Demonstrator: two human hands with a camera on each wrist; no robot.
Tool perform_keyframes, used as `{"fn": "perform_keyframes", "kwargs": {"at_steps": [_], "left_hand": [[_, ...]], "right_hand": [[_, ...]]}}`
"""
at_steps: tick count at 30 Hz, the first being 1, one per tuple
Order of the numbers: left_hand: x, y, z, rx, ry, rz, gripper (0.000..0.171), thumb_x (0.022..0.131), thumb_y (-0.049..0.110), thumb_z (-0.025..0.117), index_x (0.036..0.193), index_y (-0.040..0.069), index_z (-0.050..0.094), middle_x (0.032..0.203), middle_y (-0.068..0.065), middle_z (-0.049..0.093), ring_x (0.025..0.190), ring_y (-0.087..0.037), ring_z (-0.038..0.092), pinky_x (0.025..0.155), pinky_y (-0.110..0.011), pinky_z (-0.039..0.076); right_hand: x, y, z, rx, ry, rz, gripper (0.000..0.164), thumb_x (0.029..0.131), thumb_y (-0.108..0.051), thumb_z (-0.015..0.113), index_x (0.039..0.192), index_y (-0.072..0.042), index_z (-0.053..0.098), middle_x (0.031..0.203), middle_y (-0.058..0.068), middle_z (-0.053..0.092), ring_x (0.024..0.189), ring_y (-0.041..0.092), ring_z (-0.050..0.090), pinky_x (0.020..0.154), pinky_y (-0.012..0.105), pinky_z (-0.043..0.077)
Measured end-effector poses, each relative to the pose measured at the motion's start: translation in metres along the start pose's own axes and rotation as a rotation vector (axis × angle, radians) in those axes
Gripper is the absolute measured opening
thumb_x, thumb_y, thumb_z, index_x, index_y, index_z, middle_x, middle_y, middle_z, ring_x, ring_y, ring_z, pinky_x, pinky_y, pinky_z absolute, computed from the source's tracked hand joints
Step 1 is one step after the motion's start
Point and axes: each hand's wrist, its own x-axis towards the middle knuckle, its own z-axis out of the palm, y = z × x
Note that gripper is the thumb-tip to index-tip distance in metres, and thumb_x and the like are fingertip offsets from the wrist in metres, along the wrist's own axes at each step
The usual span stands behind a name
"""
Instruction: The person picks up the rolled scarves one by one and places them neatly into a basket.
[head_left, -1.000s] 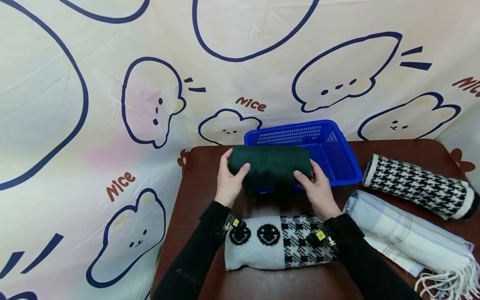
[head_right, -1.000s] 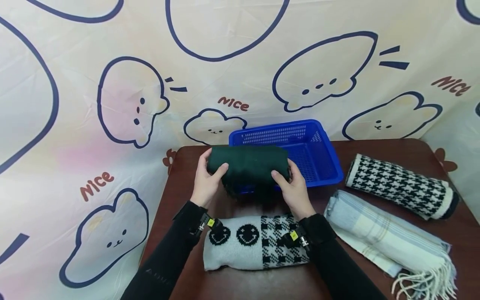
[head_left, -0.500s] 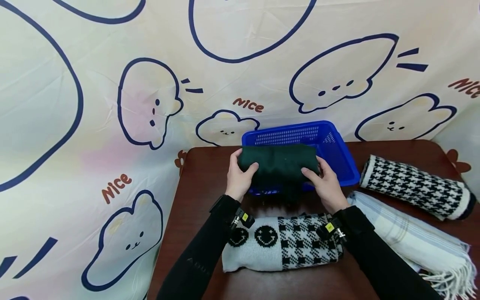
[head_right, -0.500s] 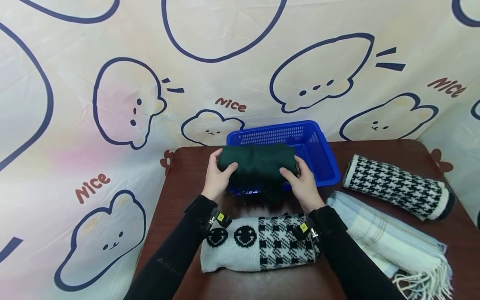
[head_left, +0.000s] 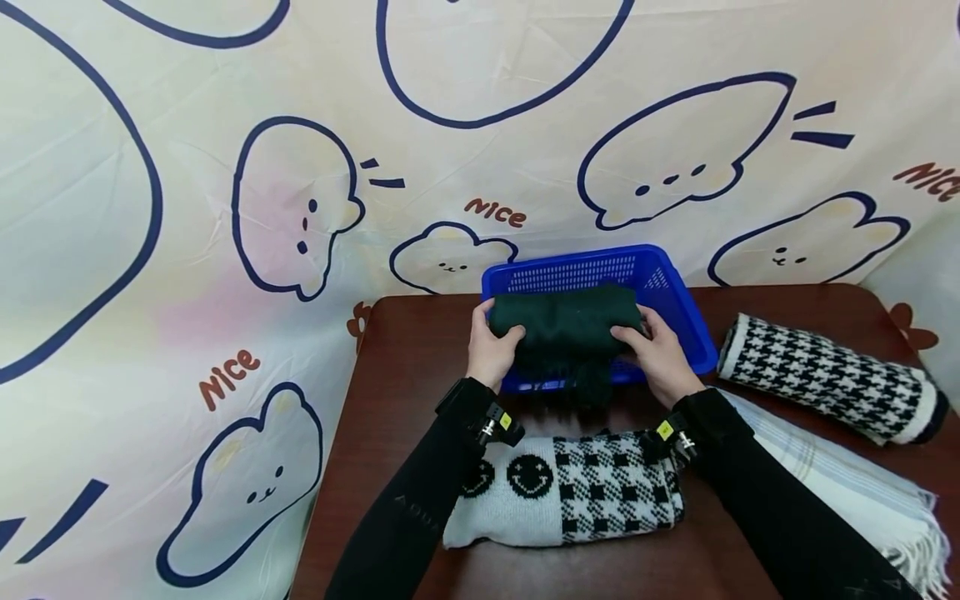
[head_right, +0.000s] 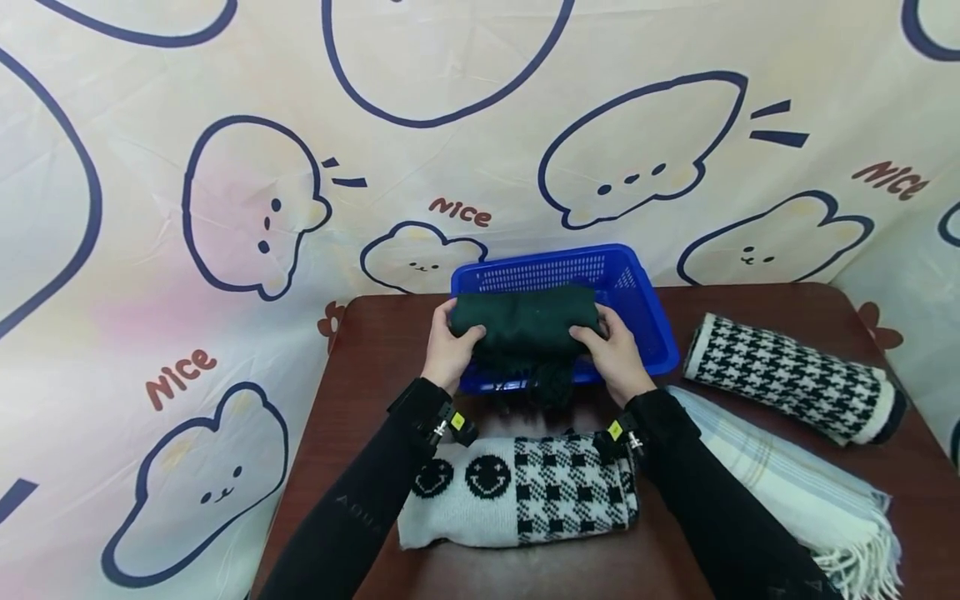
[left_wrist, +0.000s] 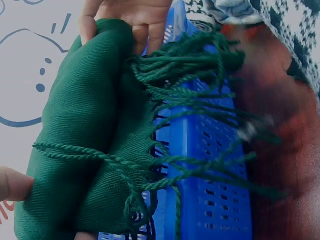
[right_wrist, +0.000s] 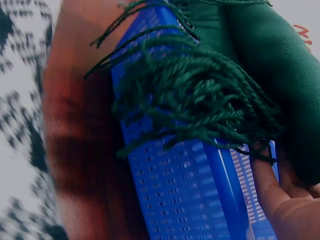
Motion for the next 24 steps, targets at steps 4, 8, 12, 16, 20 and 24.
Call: {"fn": "perform_keyframes", "kwargs": {"at_steps": [4, 8, 12, 16, 20, 24], "left_hand": [[0.003, -0.001, 0.004, 0.006, 0.001, -0.022, 0.069, 0.105, 0.016, 0.068, 0.165, 0.019, 0.034, 0.167, -0.020, 0.037, 0.146, -0.039, 0.044, 0.117, -0.054, 0.044], [0.007, -0.002, 0.009, 0.035, 0.010, -0.030, 0.069, 0.105, 0.018, 0.068, 0.166, 0.018, 0.033, 0.172, -0.019, 0.032, 0.151, -0.040, 0.041, 0.118, -0.055, 0.043], [0.013, -0.002, 0.014, 0.064, 0.021, -0.044, 0.069, 0.106, 0.020, 0.068, 0.166, 0.020, 0.032, 0.171, -0.018, 0.034, 0.140, -0.038, 0.049, 0.109, -0.051, 0.048], [0.020, -0.004, 0.020, 0.084, 0.024, -0.067, 0.069, 0.108, 0.021, 0.067, 0.167, 0.023, 0.031, 0.170, -0.015, 0.036, 0.120, -0.034, 0.054, 0.091, -0.043, 0.047], [0.023, -0.004, 0.024, 0.083, 0.023, -0.065, 0.070, 0.107, 0.019, 0.067, 0.167, 0.022, 0.031, 0.169, -0.016, 0.037, 0.117, -0.034, 0.055, 0.087, -0.044, 0.047], [0.028, -0.005, 0.028, 0.115, 0.024, -0.058, 0.069, 0.108, 0.018, 0.067, 0.166, 0.018, 0.031, 0.168, -0.019, 0.039, 0.131, -0.038, 0.055, 0.095, -0.048, 0.052]], "right_hand": [[0.009, -0.002, -0.005, -0.035, -0.010, 0.042, 0.078, 0.112, -0.041, 0.057, 0.172, -0.013, 0.015, 0.161, 0.016, 0.037, 0.127, 0.013, 0.053, 0.104, 0.029, 0.055], [0.016, -0.005, -0.009, -0.048, -0.026, 0.069, 0.079, 0.112, -0.043, 0.055, 0.173, -0.014, 0.013, 0.167, 0.019, 0.031, 0.133, 0.018, 0.049, 0.111, 0.036, 0.051], [0.022, -0.007, -0.013, -0.044, -0.034, 0.071, 0.079, 0.112, -0.042, 0.055, 0.173, -0.013, 0.013, 0.169, 0.019, 0.030, 0.134, 0.019, 0.048, 0.112, 0.038, 0.051], [0.027, -0.007, -0.017, -0.020, -0.049, 0.082, 0.080, 0.113, -0.041, 0.056, 0.173, -0.014, 0.010, 0.172, 0.019, 0.024, 0.139, 0.023, 0.044, 0.118, 0.043, 0.046], [0.034, -0.006, -0.021, -0.029, -0.050, 0.098, 0.081, 0.113, -0.040, 0.055, 0.173, -0.012, 0.009, 0.173, 0.021, 0.021, 0.147, 0.032, 0.039, 0.123, 0.049, 0.041], [0.041, -0.005, -0.024, -0.059, -0.059, 0.097, 0.080, 0.114, -0.035, 0.054, 0.173, -0.009, 0.007, 0.172, 0.027, 0.020, 0.153, 0.042, 0.032, 0.124, 0.052, 0.038]]}}
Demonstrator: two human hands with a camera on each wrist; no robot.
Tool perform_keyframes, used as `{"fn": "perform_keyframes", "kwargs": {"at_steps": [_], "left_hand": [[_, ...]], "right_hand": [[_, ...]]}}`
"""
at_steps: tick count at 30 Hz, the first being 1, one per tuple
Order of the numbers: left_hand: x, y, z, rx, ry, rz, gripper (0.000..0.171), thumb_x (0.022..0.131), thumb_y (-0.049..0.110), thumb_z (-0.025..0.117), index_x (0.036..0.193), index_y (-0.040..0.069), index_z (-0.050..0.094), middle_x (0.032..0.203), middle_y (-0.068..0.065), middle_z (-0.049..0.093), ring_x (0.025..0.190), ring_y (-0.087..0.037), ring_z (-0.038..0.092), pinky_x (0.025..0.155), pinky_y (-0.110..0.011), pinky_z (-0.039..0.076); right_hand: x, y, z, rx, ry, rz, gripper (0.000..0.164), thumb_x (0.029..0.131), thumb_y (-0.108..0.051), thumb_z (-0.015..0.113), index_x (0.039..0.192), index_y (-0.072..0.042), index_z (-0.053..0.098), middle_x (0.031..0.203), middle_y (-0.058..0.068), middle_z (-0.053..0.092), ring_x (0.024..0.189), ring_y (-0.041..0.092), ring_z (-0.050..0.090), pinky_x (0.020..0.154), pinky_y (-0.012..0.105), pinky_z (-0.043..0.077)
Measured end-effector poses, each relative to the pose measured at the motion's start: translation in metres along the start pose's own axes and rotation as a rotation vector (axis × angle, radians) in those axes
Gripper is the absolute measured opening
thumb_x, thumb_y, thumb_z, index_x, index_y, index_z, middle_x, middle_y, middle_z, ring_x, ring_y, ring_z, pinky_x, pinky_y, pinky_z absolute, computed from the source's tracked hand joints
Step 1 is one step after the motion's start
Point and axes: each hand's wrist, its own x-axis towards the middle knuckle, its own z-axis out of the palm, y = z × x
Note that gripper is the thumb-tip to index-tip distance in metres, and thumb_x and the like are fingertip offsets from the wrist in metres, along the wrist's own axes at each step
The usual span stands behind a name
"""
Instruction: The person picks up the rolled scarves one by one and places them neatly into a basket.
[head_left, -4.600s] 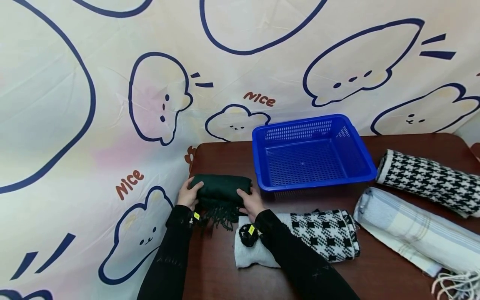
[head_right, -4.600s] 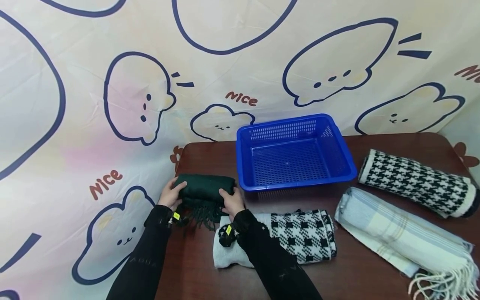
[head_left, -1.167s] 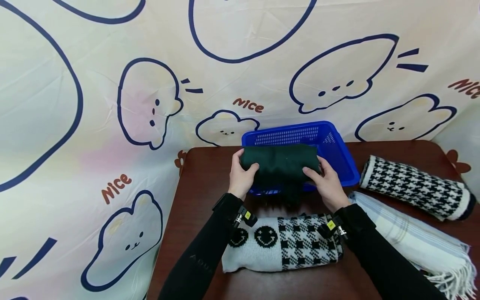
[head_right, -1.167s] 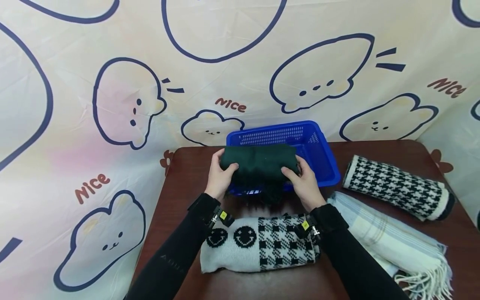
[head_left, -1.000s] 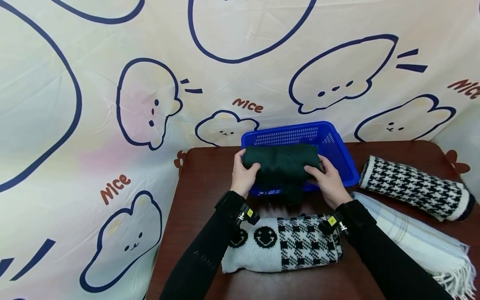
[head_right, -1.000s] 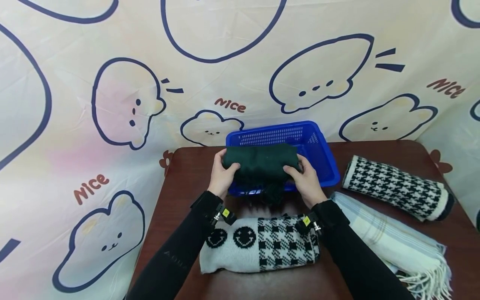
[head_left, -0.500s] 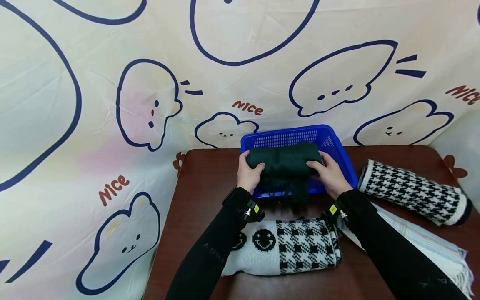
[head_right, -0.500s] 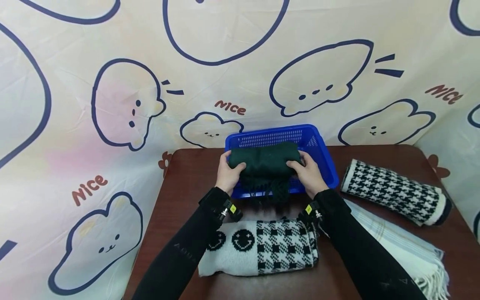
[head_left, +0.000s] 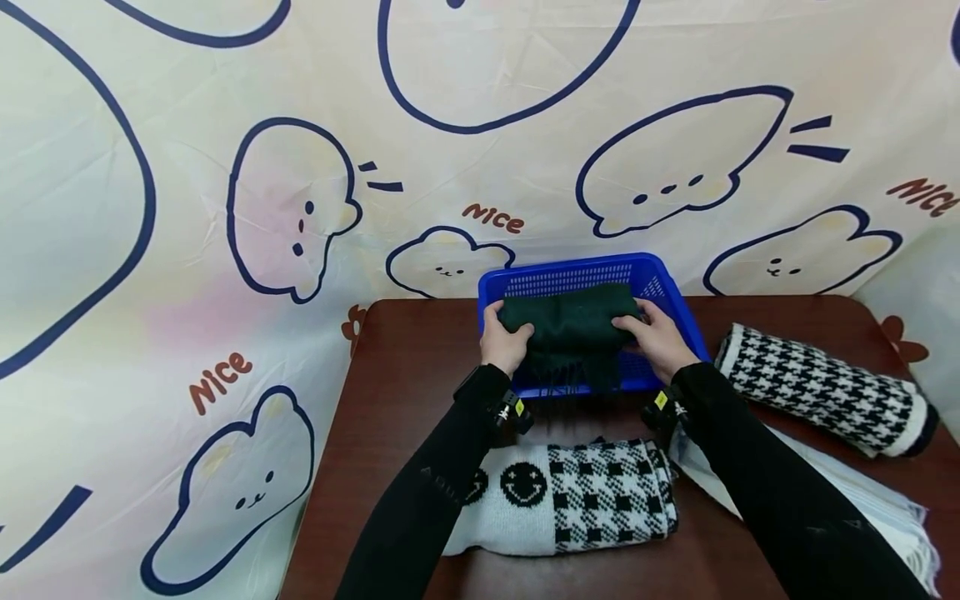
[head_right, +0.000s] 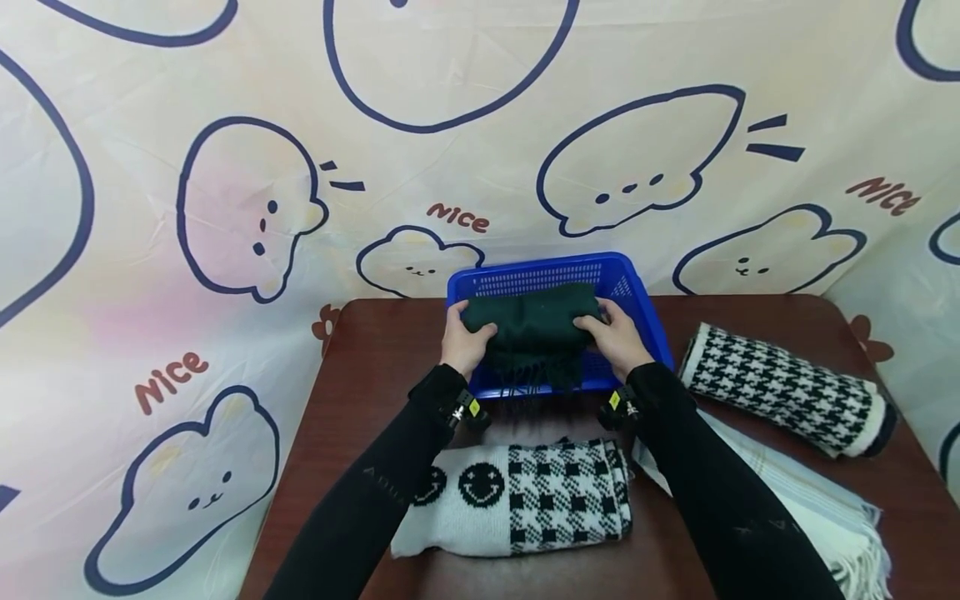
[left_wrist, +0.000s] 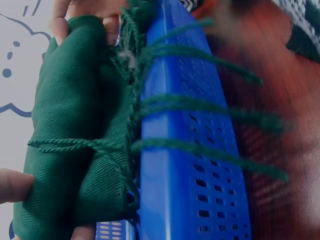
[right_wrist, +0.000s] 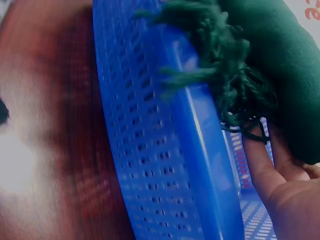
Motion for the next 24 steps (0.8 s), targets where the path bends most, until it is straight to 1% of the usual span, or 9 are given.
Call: {"fn": "perform_keyframes", "kwargs": {"at_steps": [2, 3, 6, 8, 10, 12, 16, 20, 24], "left_hand": [[0.004, -0.001, 0.002, 0.025, 0.003, -0.002, 0.068, 0.107, 0.018, 0.067, 0.166, 0.017, 0.032, 0.166, -0.020, 0.041, 0.134, -0.038, 0.055, 0.096, -0.047, 0.052], [0.005, -0.001, 0.003, 0.036, 0.005, -0.004, 0.068, 0.107, 0.017, 0.067, 0.165, 0.017, 0.033, 0.165, -0.021, 0.042, 0.131, -0.039, 0.057, 0.093, -0.047, 0.052], [0.011, -0.002, 0.007, 0.066, 0.004, -0.021, 0.067, 0.107, 0.017, 0.067, 0.165, 0.017, 0.034, 0.163, -0.021, 0.046, 0.119, -0.035, 0.061, 0.084, -0.043, 0.050], [0.014, -0.004, 0.009, 0.080, -0.005, -0.035, 0.066, 0.107, 0.017, 0.066, 0.165, 0.016, 0.033, 0.161, -0.021, 0.047, 0.107, -0.032, 0.060, 0.078, -0.041, 0.046], [0.017, -0.004, 0.011, 0.093, -0.018, -0.046, 0.065, 0.108, 0.016, 0.064, 0.165, 0.016, 0.032, 0.159, -0.021, 0.049, 0.100, -0.030, 0.058, 0.076, -0.039, 0.043], [0.020, -0.004, 0.013, 0.098, -0.030, -0.055, 0.065, 0.108, 0.016, 0.063, 0.165, 0.015, 0.031, 0.158, -0.021, 0.050, 0.098, -0.029, 0.055, 0.076, -0.039, 0.042], [0.029, -0.006, 0.017, 0.102, -0.043, -0.080, 0.066, 0.108, 0.015, 0.064, 0.165, 0.015, 0.031, 0.158, -0.020, 0.049, 0.110, -0.032, 0.056, 0.082, -0.042, 0.045], [0.038, -0.009, 0.022, 0.136, -0.044, -0.109, 0.068, 0.106, 0.014, 0.067, 0.164, 0.017, 0.032, 0.161, -0.019, 0.048, 0.128, -0.036, 0.056, 0.097, -0.046, 0.052], [0.043, -0.010, 0.027, 0.162, -0.062, -0.101, 0.070, 0.105, 0.011, 0.068, 0.165, 0.017, 0.032, 0.160, -0.020, 0.048, 0.140, -0.039, 0.052, 0.107, -0.049, 0.050]], "right_hand": [[0.004, 0.001, -0.001, -0.012, -0.010, 0.002, 0.080, 0.114, -0.033, 0.054, 0.173, -0.008, 0.005, 0.172, 0.029, 0.019, 0.154, 0.045, 0.030, 0.125, 0.053, 0.037], [0.006, 0.002, -0.002, -0.016, -0.016, 0.004, 0.081, 0.114, -0.032, 0.054, 0.172, -0.008, 0.004, 0.172, 0.030, 0.018, 0.155, 0.046, 0.029, 0.125, 0.053, 0.036], [0.011, 0.004, -0.004, -0.027, -0.032, 0.014, 0.082, 0.114, -0.030, 0.054, 0.172, -0.007, 0.002, 0.172, 0.031, 0.017, 0.156, 0.047, 0.027, 0.126, 0.053, 0.035], [0.014, 0.006, -0.006, -0.035, -0.046, 0.018, 0.082, 0.115, -0.030, 0.053, 0.172, -0.006, 0.000, 0.172, 0.032, 0.015, 0.156, 0.047, 0.026, 0.126, 0.054, 0.034], [0.017, 0.007, -0.009, -0.043, -0.054, 0.026, 0.081, 0.115, -0.031, 0.053, 0.172, -0.005, 0.001, 0.172, 0.032, 0.015, 0.156, 0.047, 0.026, 0.126, 0.054, 0.034], [0.019, 0.009, -0.012, -0.055, -0.060, 0.033, 0.082, 0.115, -0.032, 0.053, 0.172, -0.005, 0.002, 0.171, 0.031, 0.016, 0.156, 0.047, 0.026, 0.126, 0.054, 0.035], [0.025, 0.010, -0.016, -0.077, -0.058, 0.031, 0.082, 0.114, -0.033, 0.054, 0.172, -0.004, 0.003, 0.170, 0.033, 0.017, 0.155, 0.049, 0.027, 0.124, 0.055, 0.038], [0.029, 0.009, -0.017, -0.115, -0.058, 0.024, 0.082, 0.114, -0.029, 0.054, 0.171, -0.002, 0.001, 0.170, 0.035, 0.014, 0.155, 0.051, 0.027, 0.123, 0.056, 0.039], [0.034, 0.009, -0.018, -0.155, -0.063, 0.026, 0.082, 0.114, -0.028, 0.055, 0.171, -0.001, 0.002, 0.170, 0.036, 0.014, 0.153, 0.052, 0.029, 0.122, 0.056, 0.040]]}}
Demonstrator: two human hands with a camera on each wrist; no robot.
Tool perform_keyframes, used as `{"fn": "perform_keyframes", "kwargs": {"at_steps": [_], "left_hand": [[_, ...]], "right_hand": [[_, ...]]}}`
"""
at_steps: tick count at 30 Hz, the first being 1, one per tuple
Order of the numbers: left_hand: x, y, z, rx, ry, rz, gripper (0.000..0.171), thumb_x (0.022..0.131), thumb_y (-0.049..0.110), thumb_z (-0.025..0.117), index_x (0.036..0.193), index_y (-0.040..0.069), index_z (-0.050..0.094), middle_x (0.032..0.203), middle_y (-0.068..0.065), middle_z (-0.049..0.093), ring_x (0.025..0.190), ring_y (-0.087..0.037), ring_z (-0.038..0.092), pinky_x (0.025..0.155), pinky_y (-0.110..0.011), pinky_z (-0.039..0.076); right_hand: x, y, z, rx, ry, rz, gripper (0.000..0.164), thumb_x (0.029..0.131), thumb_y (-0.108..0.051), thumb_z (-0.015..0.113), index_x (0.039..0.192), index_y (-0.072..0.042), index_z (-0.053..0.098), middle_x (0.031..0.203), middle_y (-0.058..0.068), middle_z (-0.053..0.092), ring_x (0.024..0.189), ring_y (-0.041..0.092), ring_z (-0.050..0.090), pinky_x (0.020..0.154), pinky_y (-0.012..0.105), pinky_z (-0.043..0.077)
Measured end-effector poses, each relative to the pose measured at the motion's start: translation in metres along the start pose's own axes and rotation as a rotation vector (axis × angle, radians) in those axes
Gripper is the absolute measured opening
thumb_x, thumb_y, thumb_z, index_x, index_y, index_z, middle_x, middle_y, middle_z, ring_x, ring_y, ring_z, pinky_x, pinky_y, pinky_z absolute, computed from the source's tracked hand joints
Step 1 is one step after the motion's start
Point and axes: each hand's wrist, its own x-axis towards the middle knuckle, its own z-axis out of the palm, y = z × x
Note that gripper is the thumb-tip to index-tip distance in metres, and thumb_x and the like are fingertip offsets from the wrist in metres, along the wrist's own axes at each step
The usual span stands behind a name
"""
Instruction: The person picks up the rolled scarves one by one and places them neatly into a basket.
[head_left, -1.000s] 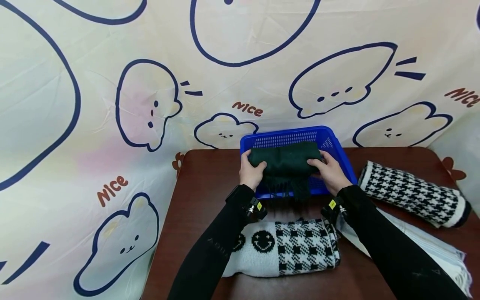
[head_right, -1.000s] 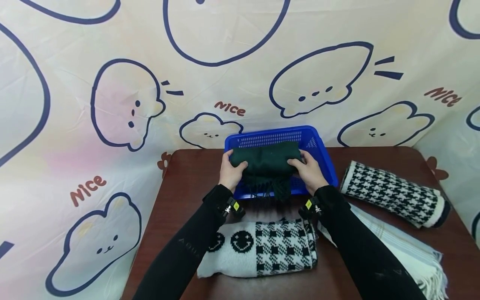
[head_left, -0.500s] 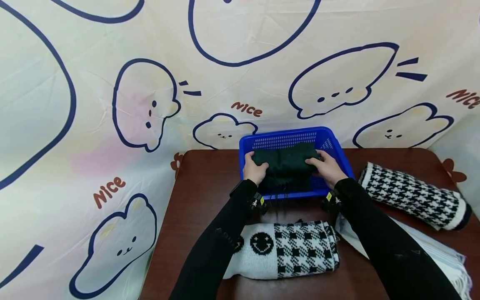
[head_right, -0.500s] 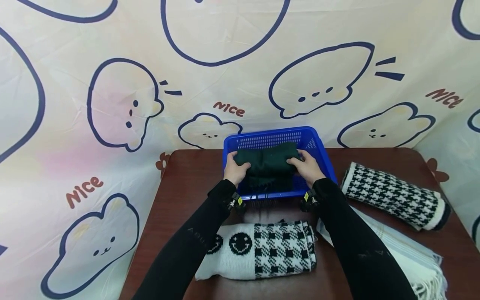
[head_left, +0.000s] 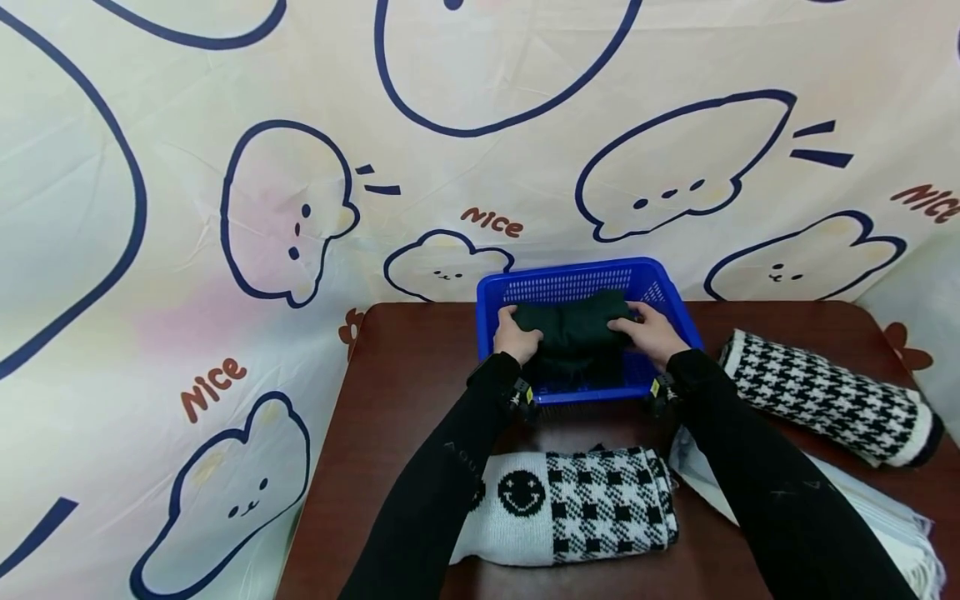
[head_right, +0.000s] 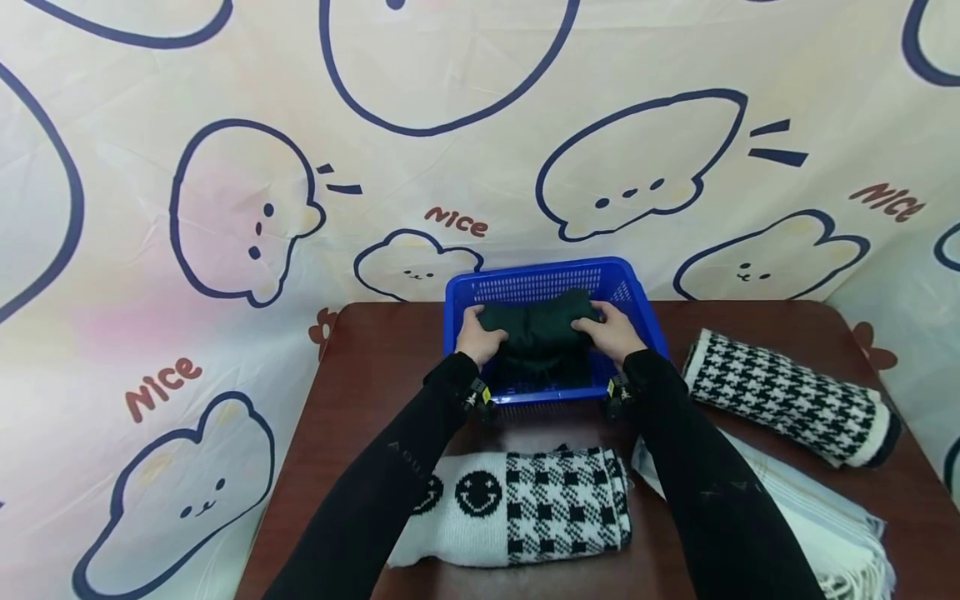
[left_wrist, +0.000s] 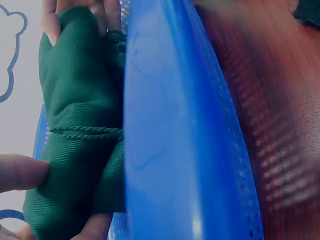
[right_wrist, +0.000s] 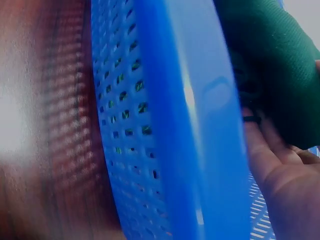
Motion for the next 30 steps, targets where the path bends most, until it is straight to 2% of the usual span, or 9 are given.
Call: {"fn": "perform_keyframes", "kwargs": {"at_steps": [6, 13, 18, 22, 26, 30], "left_hand": [[0.007, -0.003, 0.008, -0.011, -0.006, -0.018, 0.071, 0.106, 0.007, 0.068, 0.165, 0.017, 0.031, 0.163, -0.018, 0.045, 0.146, -0.039, 0.048, 0.111, -0.047, 0.049], [0.004, 0.004, 0.007, -0.016, 0.024, -0.008, 0.070, 0.104, 0.007, 0.069, 0.164, 0.017, 0.034, 0.162, -0.017, 0.045, 0.147, -0.038, 0.047, 0.116, -0.048, 0.046], [0.008, 0.002, 0.008, -0.027, 0.035, -0.016, 0.069, 0.104, 0.006, 0.069, 0.164, 0.017, 0.034, 0.162, -0.018, 0.045, 0.145, -0.038, 0.048, 0.113, -0.048, 0.048], [0.015, -0.001, 0.009, -0.034, 0.032, -0.034, 0.068, 0.107, 0.005, 0.064, 0.165, 0.019, 0.032, 0.162, -0.017, 0.046, 0.141, -0.037, 0.051, 0.103, -0.042, 0.049], [0.020, -0.001, 0.009, -0.063, 0.030, -0.038, 0.067, 0.107, 0.000, 0.060, 0.166, 0.018, 0.032, 0.156, -0.018, 0.051, 0.121, -0.034, 0.057, 0.084, -0.041, 0.041], [0.023, 0.000, 0.009, -0.081, 0.026, -0.041, 0.068, 0.107, -0.005, 0.055, 0.167, 0.018, 0.031, 0.147, -0.018, 0.057, 0.096, -0.028, 0.050, 0.076, -0.041, 0.034]], "right_hand": [[0.008, 0.004, -0.002, -0.033, -0.011, 0.019, 0.084, 0.114, -0.029, 0.056, 0.171, -0.002, 0.003, 0.168, 0.038, 0.016, 0.151, 0.054, 0.033, 0.120, 0.056, 0.043], [0.016, 0.002, -0.005, -0.064, -0.004, 0.024, 0.087, 0.112, -0.030, 0.059, 0.171, -0.002, 0.002, 0.168, 0.038, 0.016, 0.149, 0.054, 0.036, 0.116, 0.058, 0.047], [0.020, 0.003, -0.004, -0.074, -0.015, 0.015, 0.088, 0.112, -0.031, 0.060, 0.172, -0.003, 0.001, 0.169, 0.038, 0.014, 0.150, 0.054, 0.034, 0.117, 0.058, 0.046], [0.022, 0.000, -0.001, -0.082, -0.026, 0.017, 0.087, 0.113, -0.031, 0.059, 0.172, -0.004, 0.000, 0.170, 0.038, 0.014, 0.151, 0.054, 0.034, 0.117, 0.059, 0.046], [0.022, -0.006, 0.001, -0.129, -0.007, 0.019, 0.085, 0.113, -0.029, 0.058, 0.172, -0.003, 0.003, 0.166, 0.039, 0.021, 0.147, 0.054, 0.039, 0.116, 0.060, 0.046], [0.024, -0.007, 0.001, -0.180, 0.014, 0.014, 0.082, 0.113, -0.027, 0.057, 0.172, -0.004, 0.005, 0.163, 0.039, 0.026, 0.143, 0.053, 0.042, 0.115, 0.060, 0.047]]}}
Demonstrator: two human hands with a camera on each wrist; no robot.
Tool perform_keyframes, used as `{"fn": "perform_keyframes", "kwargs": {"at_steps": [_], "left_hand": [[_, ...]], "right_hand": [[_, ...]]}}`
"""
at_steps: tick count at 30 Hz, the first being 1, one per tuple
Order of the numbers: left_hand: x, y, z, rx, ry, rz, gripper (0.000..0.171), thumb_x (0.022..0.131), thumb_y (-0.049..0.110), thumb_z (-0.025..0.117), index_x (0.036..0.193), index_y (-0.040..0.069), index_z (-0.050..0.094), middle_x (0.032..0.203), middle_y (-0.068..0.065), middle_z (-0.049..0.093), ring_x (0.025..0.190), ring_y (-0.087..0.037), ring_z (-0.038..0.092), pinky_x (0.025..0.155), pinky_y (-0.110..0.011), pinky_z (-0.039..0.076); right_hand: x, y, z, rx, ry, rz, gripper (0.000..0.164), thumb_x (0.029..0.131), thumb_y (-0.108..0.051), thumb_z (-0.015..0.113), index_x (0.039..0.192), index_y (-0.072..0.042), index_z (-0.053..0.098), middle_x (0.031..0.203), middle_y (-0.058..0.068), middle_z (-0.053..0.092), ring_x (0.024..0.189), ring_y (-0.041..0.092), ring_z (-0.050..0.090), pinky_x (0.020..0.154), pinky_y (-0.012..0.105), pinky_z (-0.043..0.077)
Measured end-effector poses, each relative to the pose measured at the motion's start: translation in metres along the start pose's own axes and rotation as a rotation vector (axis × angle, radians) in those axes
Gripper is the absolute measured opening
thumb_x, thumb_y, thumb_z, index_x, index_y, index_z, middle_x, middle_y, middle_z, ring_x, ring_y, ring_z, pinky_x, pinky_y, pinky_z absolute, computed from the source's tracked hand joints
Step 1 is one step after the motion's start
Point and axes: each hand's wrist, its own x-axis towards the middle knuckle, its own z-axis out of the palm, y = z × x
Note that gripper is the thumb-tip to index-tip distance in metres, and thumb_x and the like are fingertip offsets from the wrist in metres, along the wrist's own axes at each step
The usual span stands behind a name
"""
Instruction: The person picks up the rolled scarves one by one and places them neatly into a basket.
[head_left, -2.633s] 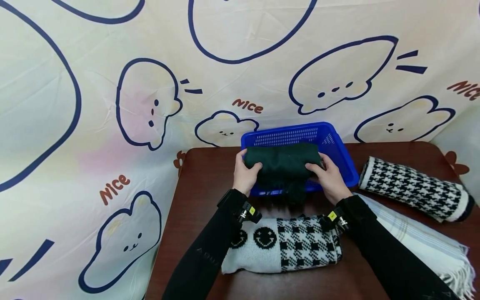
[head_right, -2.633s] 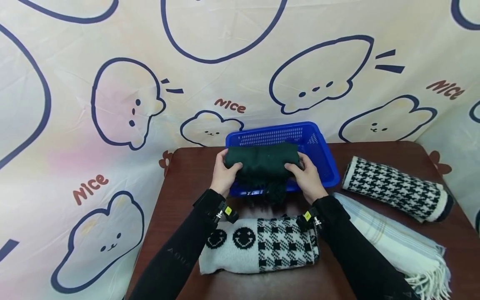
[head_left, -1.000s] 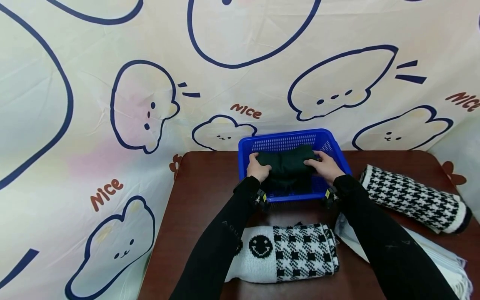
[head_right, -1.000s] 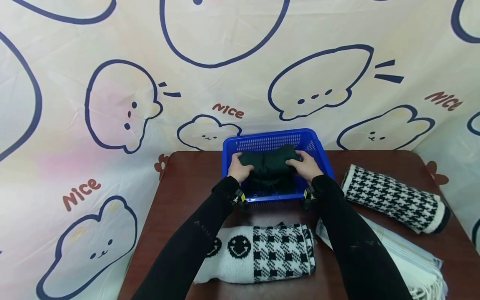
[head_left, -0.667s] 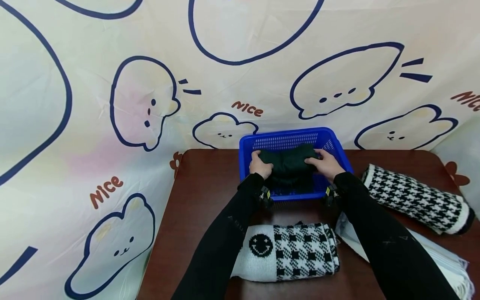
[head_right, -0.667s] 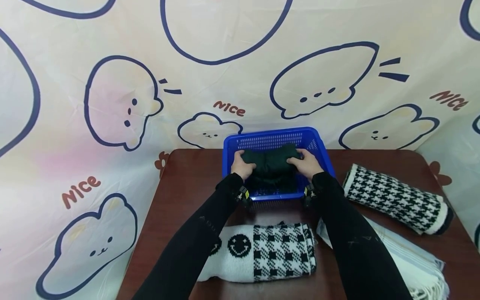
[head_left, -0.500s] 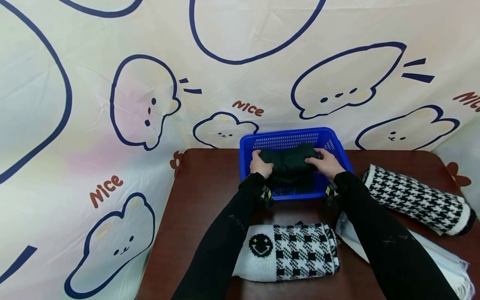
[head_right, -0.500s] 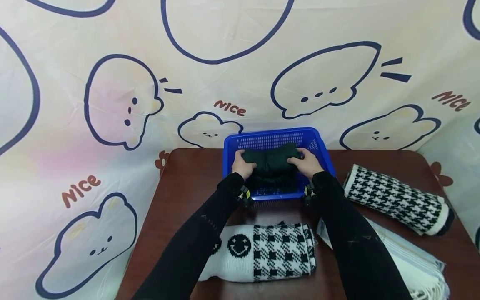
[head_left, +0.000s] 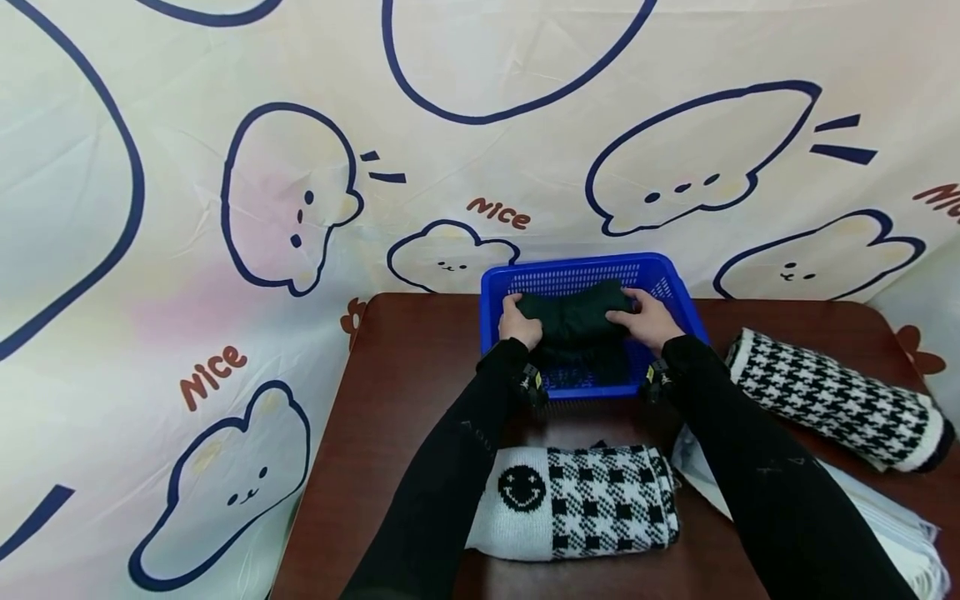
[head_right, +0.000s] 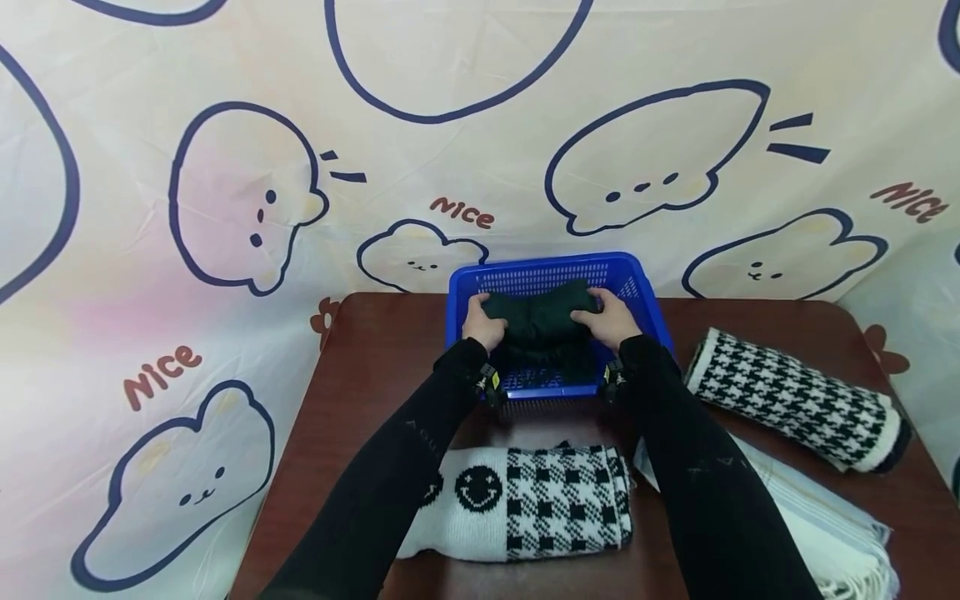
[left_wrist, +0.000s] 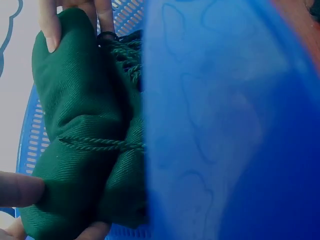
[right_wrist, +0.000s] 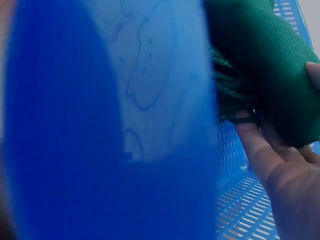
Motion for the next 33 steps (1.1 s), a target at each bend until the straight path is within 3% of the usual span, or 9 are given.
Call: {"fn": "perform_keyframes", "kwargs": {"at_steps": [5, 11, 15, 19, 22, 26, 28, 31, 33], "left_hand": [[0.001, 0.002, 0.001, 0.025, -0.002, -0.001, 0.066, 0.107, -0.006, 0.052, 0.165, 0.020, 0.035, 0.141, -0.017, 0.061, 0.093, -0.025, 0.047, 0.073, -0.039, 0.033], [-0.001, 0.003, -0.003, 0.069, -0.036, 0.007, 0.061, 0.107, 0.001, 0.054, 0.163, 0.018, 0.036, 0.158, -0.016, 0.050, 0.115, -0.030, 0.052, 0.080, -0.038, 0.037], [0.005, 0.002, -0.003, 0.091, -0.031, -0.013, 0.059, 0.108, 0.007, 0.058, 0.162, 0.018, 0.037, 0.158, -0.017, 0.051, 0.130, -0.034, 0.055, 0.091, -0.041, 0.045], [0.027, -0.006, 0.004, 0.130, -0.051, -0.050, 0.062, 0.109, 0.012, 0.061, 0.164, 0.019, 0.034, 0.158, -0.018, 0.050, 0.141, -0.037, 0.052, 0.106, -0.048, 0.048], [0.069, -0.037, 0.016, 0.169, -0.051, -0.006, 0.064, 0.107, 0.019, 0.067, 0.163, 0.023, 0.036, 0.157, -0.016, 0.051, 0.141, -0.037, 0.052, 0.105, -0.049, 0.051], [0.121, -0.076, 0.030, 0.142, -0.046, 0.029, 0.067, 0.104, 0.027, 0.074, 0.161, 0.032, 0.037, 0.158, -0.009, 0.051, 0.142, -0.035, 0.051, 0.105, -0.049, 0.052], [0.128, -0.081, 0.033, 0.126, -0.040, 0.033, 0.066, 0.105, 0.028, 0.073, 0.161, 0.033, 0.037, 0.159, -0.008, 0.050, 0.143, -0.035, 0.050, 0.106, -0.050, 0.052], [0.116, -0.069, 0.029, 0.140, -0.032, 0.045, 0.061, 0.105, 0.026, 0.072, 0.157, 0.033, 0.041, 0.157, -0.009, 0.052, 0.140, -0.035, 0.053, 0.103, -0.048, 0.053], [0.095, -0.050, 0.022, 0.138, -0.044, 0.025, 0.060, 0.105, 0.024, 0.072, 0.157, 0.031, 0.042, 0.157, -0.010, 0.052, 0.140, -0.035, 0.053, 0.105, -0.048, 0.052]], "right_hand": [[0.007, 0.005, -0.002, -0.100, 0.044, -0.013, 0.081, 0.112, -0.027, 0.058, 0.172, -0.003, 0.008, 0.167, 0.038, 0.022, 0.145, 0.054, 0.038, 0.116, 0.061, 0.044], [0.011, 0.005, -0.005, -0.209, 0.057, -0.007, 0.081, 0.111, -0.026, 0.058, 0.171, 0.000, 0.010, 0.172, 0.035, 0.011, 0.155, 0.056, 0.021, 0.123, 0.067, 0.029], [0.015, 0.001, -0.008, -0.260, 0.019, 0.008, 0.081, 0.111, -0.026, 0.057, 0.170, 0.002, 0.008, 0.172, 0.036, 0.010, 0.157, 0.057, 0.016, 0.125, 0.069, 0.024], [0.018, -0.007, -0.011, -0.360, -0.014, -0.015, 0.080, 0.110, -0.025, 0.056, 0.168, 0.006, 0.010, 0.169, 0.039, 0.015, 0.154, 0.059, 0.020, 0.124, 0.070, 0.024], [0.021, -0.012, -0.014, -0.435, -0.017, -0.049, 0.078, 0.109, -0.023, 0.057, 0.166, 0.009, 0.014, 0.167, 0.041, 0.019, 0.152, 0.060, 0.024, 0.123, 0.070, 0.025], [0.024, -0.017, -0.016, -0.476, -0.003, -0.074, 0.076, 0.109, -0.019, 0.058, 0.166, 0.010, 0.017, 0.163, 0.042, 0.025, 0.149, 0.059, 0.030, 0.122, 0.068, 0.029], [0.025, -0.019, -0.016, -0.483, 0.008, -0.084, 0.075, 0.108, -0.017, 0.058, 0.165, 0.010, 0.018, 0.161, 0.043, 0.028, 0.147, 0.059, 0.034, 0.121, 0.069, 0.031], [0.027, -0.018, -0.016, -0.510, 0.024, -0.101, 0.073, 0.107, -0.014, 0.060, 0.164, 0.012, 0.021, 0.161, 0.043, 0.030, 0.146, 0.059, 0.035, 0.121, 0.069, 0.031], [0.030, -0.015, -0.017, -0.529, 0.028, -0.106, 0.073, 0.107, -0.012, 0.061, 0.163, 0.013, 0.021, 0.162, 0.043, 0.029, 0.147, 0.059, 0.034, 0.121, 0.069, 0.030]]}}
